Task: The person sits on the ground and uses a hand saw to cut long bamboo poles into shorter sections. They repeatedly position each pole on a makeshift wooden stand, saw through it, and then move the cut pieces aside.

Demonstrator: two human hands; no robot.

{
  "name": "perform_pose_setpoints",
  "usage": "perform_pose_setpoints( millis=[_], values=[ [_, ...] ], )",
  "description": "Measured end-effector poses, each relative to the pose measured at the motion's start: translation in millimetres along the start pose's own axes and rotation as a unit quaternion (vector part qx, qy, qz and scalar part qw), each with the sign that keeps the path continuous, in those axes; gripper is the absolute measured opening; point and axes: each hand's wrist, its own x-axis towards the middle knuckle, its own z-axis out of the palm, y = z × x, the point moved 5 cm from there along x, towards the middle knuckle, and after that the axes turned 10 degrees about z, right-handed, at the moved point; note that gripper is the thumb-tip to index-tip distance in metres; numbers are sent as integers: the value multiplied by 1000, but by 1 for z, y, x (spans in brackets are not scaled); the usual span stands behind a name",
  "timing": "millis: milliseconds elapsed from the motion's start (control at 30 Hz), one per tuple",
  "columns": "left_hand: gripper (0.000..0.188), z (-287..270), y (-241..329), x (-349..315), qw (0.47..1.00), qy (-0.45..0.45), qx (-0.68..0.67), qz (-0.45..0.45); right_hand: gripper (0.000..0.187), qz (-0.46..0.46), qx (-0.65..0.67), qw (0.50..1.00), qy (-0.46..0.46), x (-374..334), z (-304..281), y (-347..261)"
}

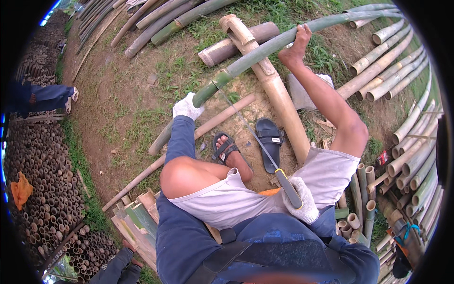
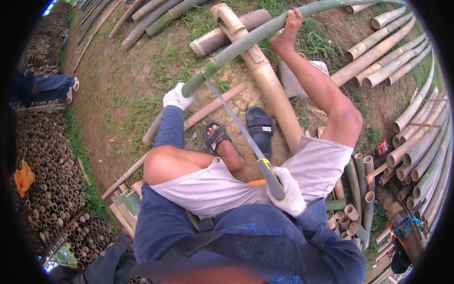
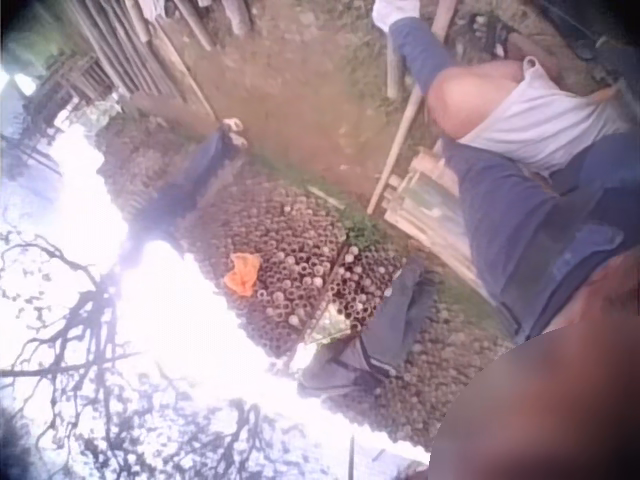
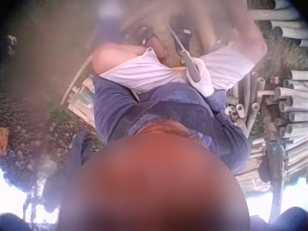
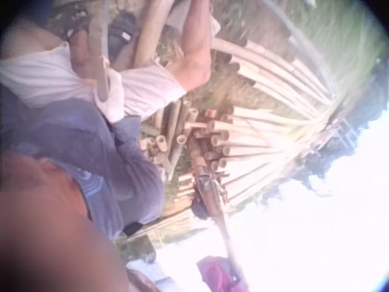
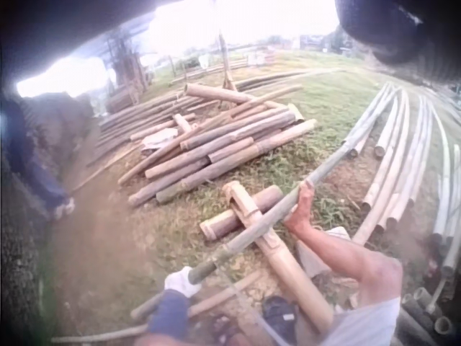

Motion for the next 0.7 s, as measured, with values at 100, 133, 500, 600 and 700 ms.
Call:
perform_pose_setpoints(
  millis=[100, 133, 500, 600, 700],
  values=[
    [50, 0, -1, 3, 1000, -8, -4, -8, 49, 11, 18, 1000, 4, 30, 15, 0],
    [49, -1, -1, 3, 1000, -15, -2, -8, 48, -12, 20, 1000, 15, 68, 29, -2],
    [54, -4, 0, 2, 1000, -10, -3, -22, 52, -119, 46, 990, 63, 203, 97, -24],
    [57, 3, -2, 5, 1000, -16, -4, -6, 46, -62, 14, 998, 25, 97, 50, -8],
    [57, 3, -5, 4, 999, -34, -10, -16, 48, -14, 21, 1000, 15, 41, 28, 10]
  ],
)
